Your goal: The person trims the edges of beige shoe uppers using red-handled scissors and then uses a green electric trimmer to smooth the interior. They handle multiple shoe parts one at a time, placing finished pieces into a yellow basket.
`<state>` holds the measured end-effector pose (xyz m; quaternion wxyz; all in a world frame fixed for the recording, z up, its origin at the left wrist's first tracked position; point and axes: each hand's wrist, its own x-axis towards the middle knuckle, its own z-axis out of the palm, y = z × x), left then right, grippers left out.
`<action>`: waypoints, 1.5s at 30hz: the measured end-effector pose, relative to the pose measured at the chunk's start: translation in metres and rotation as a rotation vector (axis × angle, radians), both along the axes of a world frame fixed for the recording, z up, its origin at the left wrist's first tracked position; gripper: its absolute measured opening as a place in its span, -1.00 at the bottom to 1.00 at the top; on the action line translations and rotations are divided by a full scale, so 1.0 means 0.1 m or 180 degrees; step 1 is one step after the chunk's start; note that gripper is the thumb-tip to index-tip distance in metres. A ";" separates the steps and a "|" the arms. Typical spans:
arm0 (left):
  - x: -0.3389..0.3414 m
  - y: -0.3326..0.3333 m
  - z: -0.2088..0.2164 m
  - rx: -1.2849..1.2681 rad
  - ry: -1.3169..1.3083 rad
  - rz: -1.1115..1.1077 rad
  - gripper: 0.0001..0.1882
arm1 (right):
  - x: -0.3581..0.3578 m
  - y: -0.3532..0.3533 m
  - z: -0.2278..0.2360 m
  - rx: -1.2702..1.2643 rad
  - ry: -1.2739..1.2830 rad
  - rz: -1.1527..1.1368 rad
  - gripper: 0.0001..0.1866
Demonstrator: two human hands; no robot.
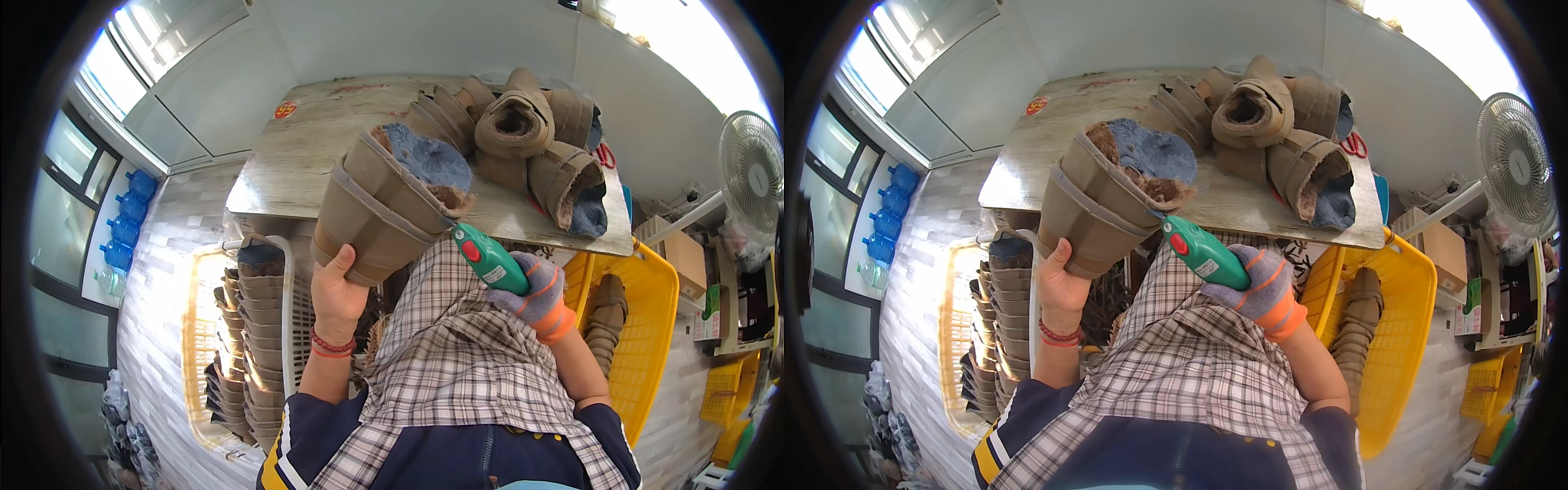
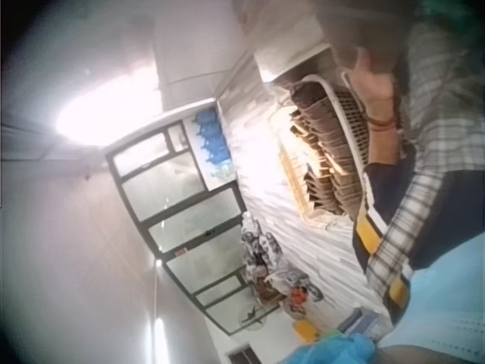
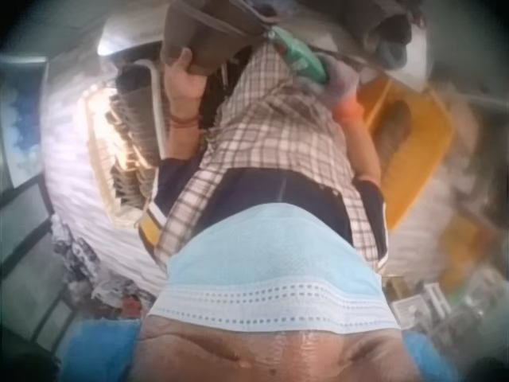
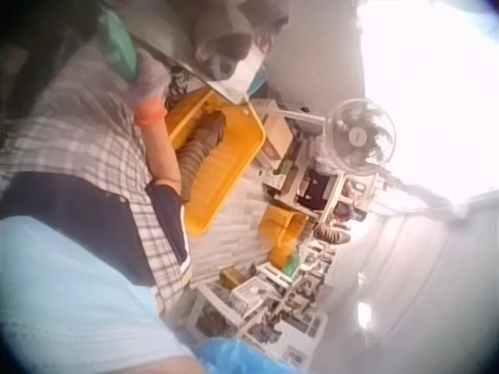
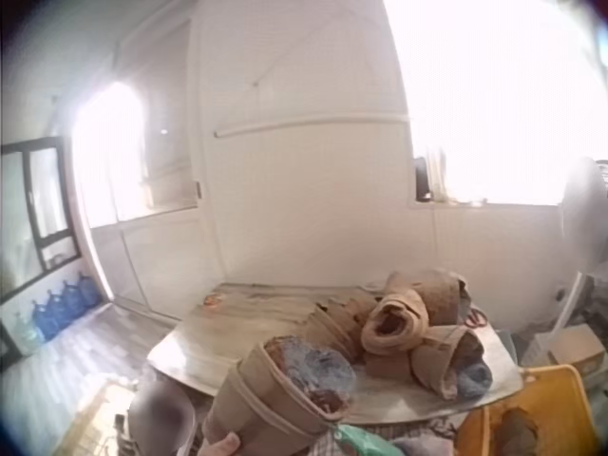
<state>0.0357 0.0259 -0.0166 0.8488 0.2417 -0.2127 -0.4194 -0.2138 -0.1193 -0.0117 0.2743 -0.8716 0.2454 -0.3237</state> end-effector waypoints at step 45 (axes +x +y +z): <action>1.02 -0.08 -0.56 0.2349 -0.6826 0.3065 -0.75 | 0.12 -0.32 -0.08 0.2011 -0.0437 -0.0780 -0.59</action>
